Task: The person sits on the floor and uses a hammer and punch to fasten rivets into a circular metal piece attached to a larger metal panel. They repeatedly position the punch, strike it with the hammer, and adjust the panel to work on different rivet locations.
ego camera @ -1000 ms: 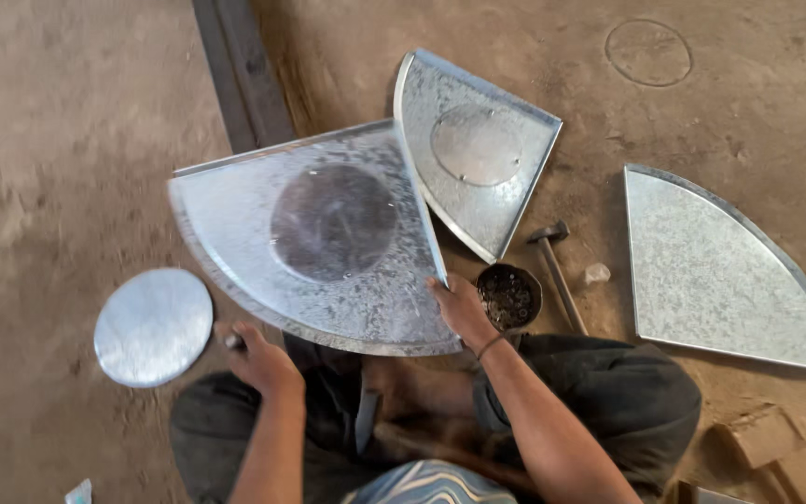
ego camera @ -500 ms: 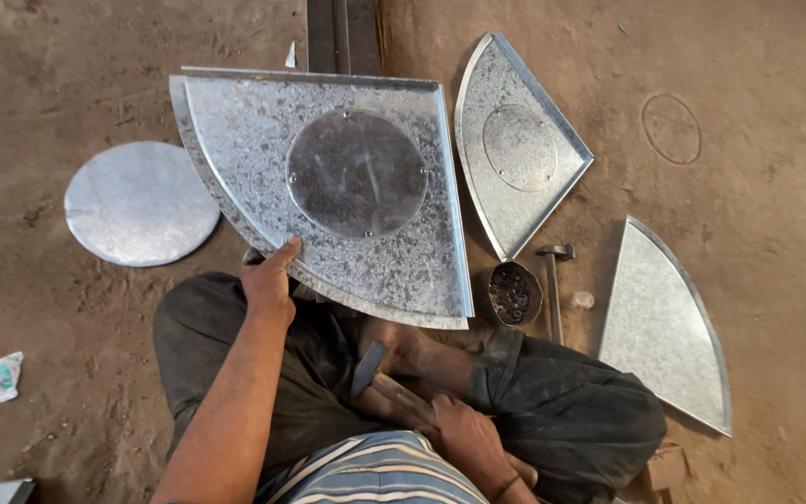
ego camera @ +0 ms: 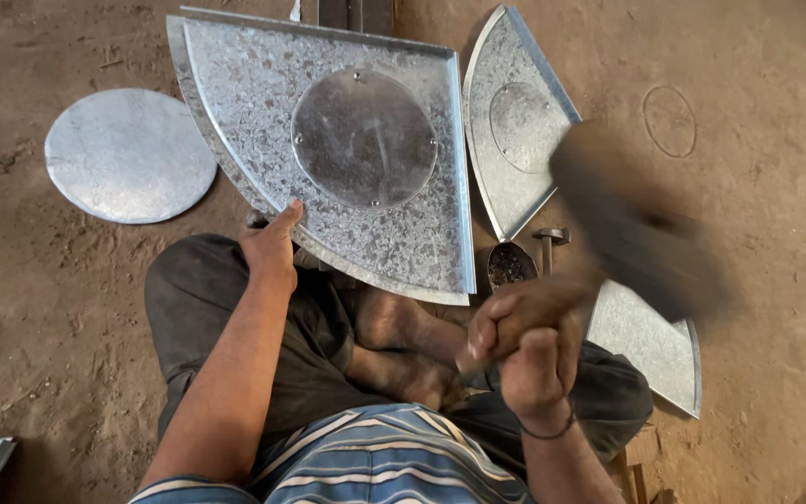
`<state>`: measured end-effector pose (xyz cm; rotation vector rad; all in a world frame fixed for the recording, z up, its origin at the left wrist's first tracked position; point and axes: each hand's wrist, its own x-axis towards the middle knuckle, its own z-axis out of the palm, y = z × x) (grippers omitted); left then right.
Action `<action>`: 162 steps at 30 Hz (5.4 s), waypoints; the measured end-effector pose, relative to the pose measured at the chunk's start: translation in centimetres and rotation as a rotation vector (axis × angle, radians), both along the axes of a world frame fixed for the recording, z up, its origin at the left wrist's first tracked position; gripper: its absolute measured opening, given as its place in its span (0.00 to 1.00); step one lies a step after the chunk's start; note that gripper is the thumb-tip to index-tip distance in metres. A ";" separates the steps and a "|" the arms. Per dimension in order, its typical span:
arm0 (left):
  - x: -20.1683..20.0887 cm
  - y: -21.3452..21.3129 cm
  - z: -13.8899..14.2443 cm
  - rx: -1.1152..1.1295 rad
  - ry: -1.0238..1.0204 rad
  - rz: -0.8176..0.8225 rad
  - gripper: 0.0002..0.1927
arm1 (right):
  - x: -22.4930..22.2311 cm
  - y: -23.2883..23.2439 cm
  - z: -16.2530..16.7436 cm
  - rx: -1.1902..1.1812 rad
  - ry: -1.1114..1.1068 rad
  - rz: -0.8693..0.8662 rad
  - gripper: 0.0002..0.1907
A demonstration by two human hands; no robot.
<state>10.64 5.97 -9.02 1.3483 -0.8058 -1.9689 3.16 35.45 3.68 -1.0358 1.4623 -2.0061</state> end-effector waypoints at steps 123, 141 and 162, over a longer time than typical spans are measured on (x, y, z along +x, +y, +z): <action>-11.4 9.1 1.1 -1.508 -0.865 -0.640 0.20 | -37.7 26.4 -13.8 1.851 0.429 -0.945 0.20; -3.3 2.0 5.4 -0.274 0.243 -0.449 0.27 | -18.6 -1.2 6.5 0.834 1.333 -0.332 0.08; 7.0 -5.7 3.0 -0.062 -0.183 -0.189 0.14 | -21.1 4.3 -10.7 0.848 0.015 -0.691 0.12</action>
